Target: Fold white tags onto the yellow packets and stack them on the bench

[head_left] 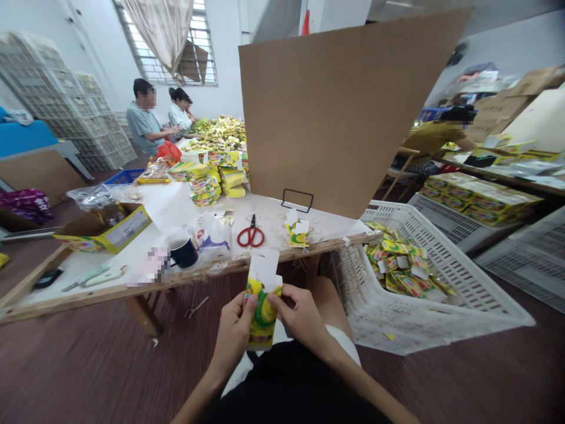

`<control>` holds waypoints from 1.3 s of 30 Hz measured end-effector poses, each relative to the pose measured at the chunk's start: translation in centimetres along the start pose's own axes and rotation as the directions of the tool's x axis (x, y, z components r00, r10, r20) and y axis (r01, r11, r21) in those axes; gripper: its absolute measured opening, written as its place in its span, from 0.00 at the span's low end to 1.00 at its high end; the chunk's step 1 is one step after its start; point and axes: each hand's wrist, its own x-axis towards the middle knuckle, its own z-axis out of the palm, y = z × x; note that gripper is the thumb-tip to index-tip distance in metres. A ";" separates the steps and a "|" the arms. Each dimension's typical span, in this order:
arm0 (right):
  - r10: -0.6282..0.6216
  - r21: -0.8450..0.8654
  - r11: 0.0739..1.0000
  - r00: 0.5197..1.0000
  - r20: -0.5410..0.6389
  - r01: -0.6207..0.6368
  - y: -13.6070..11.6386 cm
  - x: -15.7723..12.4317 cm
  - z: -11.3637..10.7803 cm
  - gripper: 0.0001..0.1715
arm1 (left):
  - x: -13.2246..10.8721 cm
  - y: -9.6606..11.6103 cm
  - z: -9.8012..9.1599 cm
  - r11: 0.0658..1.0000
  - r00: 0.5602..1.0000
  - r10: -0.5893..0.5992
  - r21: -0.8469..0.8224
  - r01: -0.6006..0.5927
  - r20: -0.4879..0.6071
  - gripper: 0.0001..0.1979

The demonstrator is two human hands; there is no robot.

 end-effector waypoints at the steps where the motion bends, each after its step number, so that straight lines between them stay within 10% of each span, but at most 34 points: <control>1: 0.006 -0.004 1.000 1.000 -0.010 -0.006 0.0 0.1 -0.1 0.14 | 0.0 0.1 0.0 1.000 1.000 0.009 0.022 -0.010 0.004 0.15; 13: -0.048 0.172 0.984 0.997 -0.055 0.056 -0.5 -0.3 -0.9 0.19 | -0.7 1.4 0.5 0.994 0.990 0.088 -0.082 -0.079 0.114 0.32; 23: -0.060 0.020 0.998 0.975 0.213 0.057 -1.6 0.1 -3.4 0.07 | -1.0 0.7 -0.1 0.994 0.953 0.070 -0.097 -0.043 0.294 0.15; 29: -0.061 0.031 0.998 0.995 0.080 0.059 -2.8 0.0 -3.0 0.10 | -1.0 1.1 0.2 0.983 0.946 0.052 -0.182 0.008 0.320 0.36; 35: -0.141 0.018 0.990 0.990 0.005 0.141 -2.6 0.4 -3.7 0.14 | -0.7 1.0 -0.1 0.994 0.952 0.054 -0.104 -0.023 0.301 0.20; 39: 0.022 0.030 0.999 0.980 0.197 -0.029 -1.8 0.5 -3.7 0.15 | -0.7 0.7 0.0 0.998 0.963 0.049 -0.060 -0.035 0.266 0.19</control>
